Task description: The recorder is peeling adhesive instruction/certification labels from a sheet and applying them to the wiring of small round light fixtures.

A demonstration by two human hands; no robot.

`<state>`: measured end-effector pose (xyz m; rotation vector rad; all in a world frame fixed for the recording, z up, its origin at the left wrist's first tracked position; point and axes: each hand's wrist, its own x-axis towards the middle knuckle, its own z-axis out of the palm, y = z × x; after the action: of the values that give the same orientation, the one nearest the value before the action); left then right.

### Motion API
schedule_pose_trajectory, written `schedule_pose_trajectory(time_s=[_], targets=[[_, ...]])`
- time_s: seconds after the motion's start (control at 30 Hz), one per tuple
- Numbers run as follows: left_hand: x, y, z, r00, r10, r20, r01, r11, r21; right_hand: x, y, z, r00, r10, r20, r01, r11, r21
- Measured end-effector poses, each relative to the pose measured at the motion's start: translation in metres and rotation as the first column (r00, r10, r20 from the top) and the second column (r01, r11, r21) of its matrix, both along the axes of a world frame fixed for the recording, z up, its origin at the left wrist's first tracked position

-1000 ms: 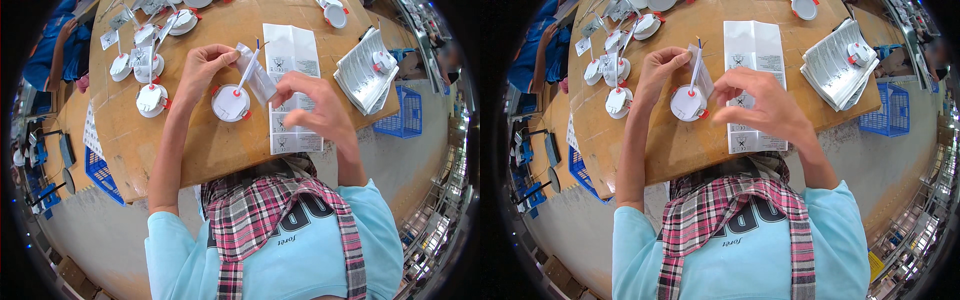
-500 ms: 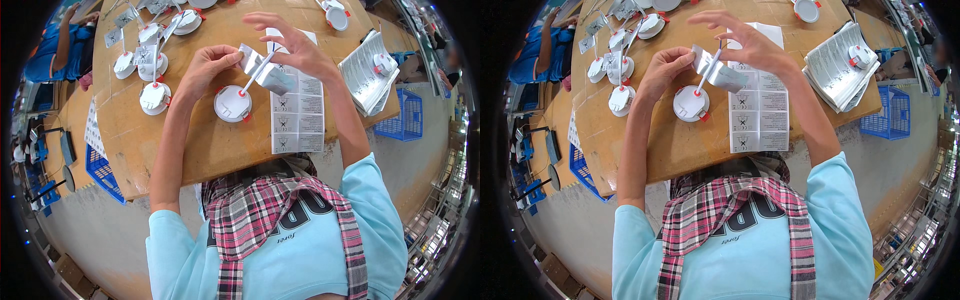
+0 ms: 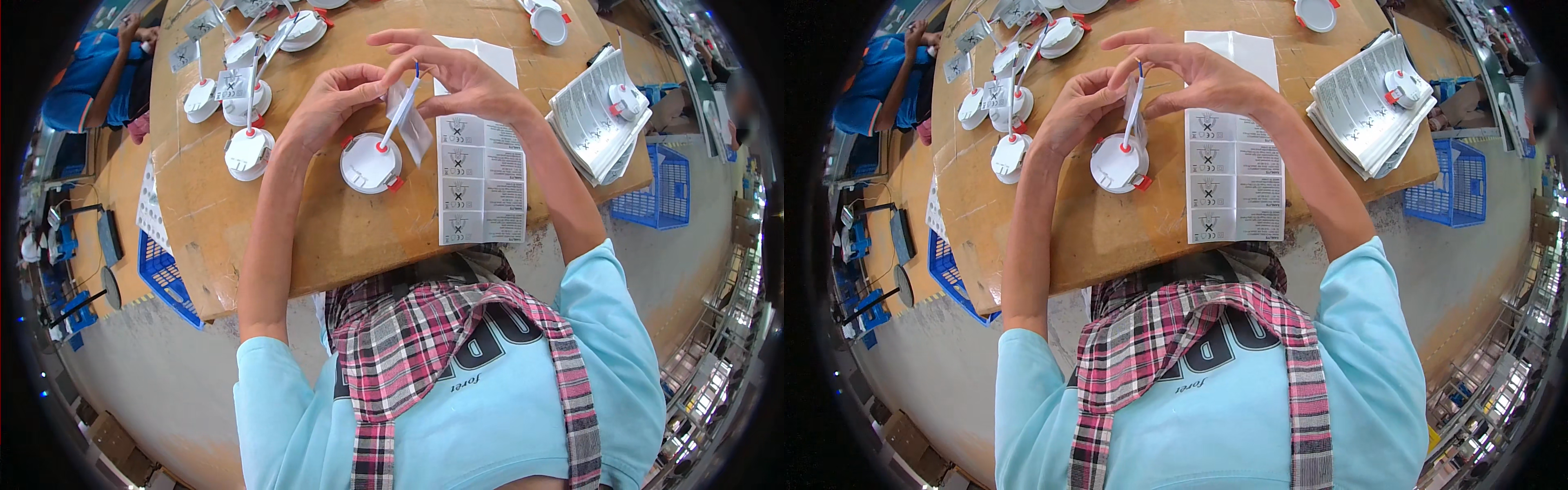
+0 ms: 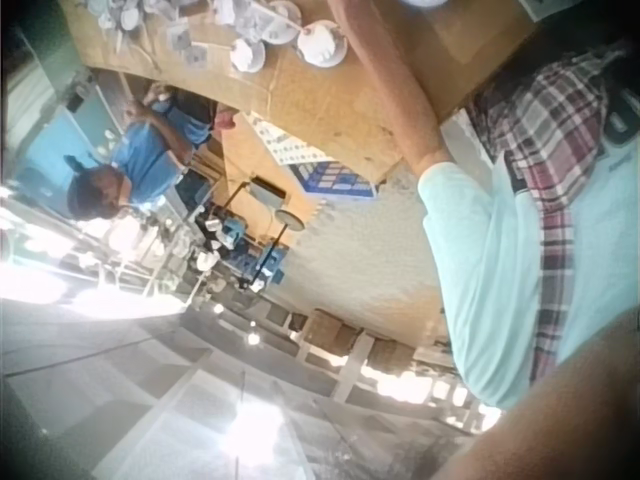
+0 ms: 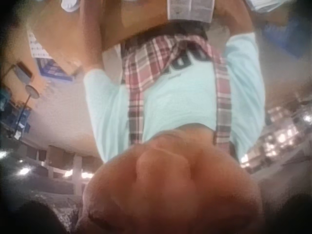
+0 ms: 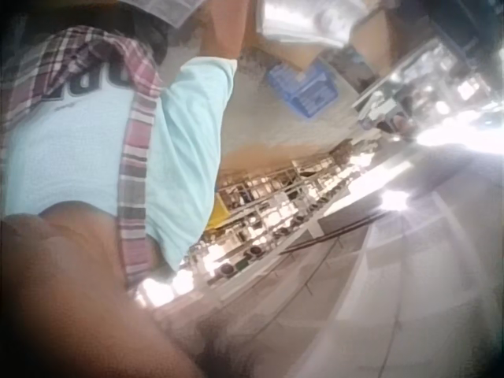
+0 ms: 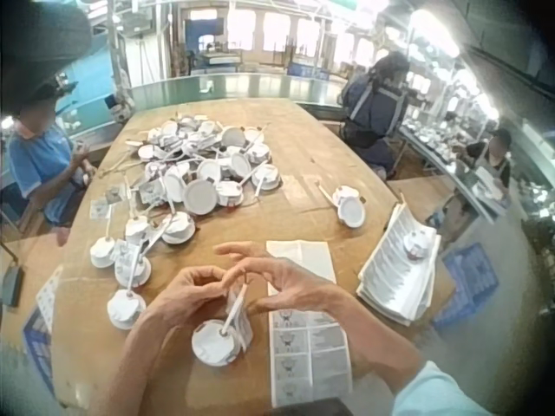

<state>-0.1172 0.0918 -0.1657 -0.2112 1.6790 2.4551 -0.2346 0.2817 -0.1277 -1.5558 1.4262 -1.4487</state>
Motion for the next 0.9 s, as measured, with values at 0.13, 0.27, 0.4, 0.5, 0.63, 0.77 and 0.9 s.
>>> schedule_pose_trajectory(time_s=[0.13, 0.27, 0.4, 0.5, 0.63, 0.77, 0.9], targets=[[0.001, -0.003, -0.003, 1.000, -0.008, 0.009, 0.009, 0.998, -0.058, 0.001, -0.012, 0.005, 0.998, 0.035, -0.053, -0.035, 0.999, 0.003], [0.002, -0.004, -0.006, 0.998, -0.044, -0.042, 0.044, 0.999, 0.013, 0.003, -0.018, 0.023, 0.875, -0.031, -0.483, 0.021, 0.999, -0.026], [0.004, -0.010, -0.006, 0.991, -0.055, -0.122, 0.076, 0.982, 0.172, 0.009, -0.022, 0.032, 0.761, -0.086, -0.643, 0.036, 0.995, -0.090], [0.008, -0.022, -0.016, 0.966, -0.078, -0.248, 0.183, 0.882, 0.434, 0.014, -0.023, 0.041, 0.689, -0.103, -0.718, 0.058, 0.994, -0.088], [0.011, -0.015, -0.014, 0.951, -0.025, -0.307, 0.196, 0.820, 0.538, 0.018, -0.024, 0.042, 0.632, -0.179, -0.754, 0.073, 0.982, -0.172], [0.035, -0.001, -0.004, 0.911, 0.355, -0.210, -0.248, 0.879, 0.407, 0.012, -0.021, 0.042, 0.660, -0.134, -0.739, 0.056, 0.990, -0.130], [0.060, 0.031, 0.007, 0.913, 0.234, -0.335, -0.332, 0.902, -0.275, 0.011, -0.013, 0.042, 0.671, -0.170, -0.722, 0.127, 0.985, -0.114]])
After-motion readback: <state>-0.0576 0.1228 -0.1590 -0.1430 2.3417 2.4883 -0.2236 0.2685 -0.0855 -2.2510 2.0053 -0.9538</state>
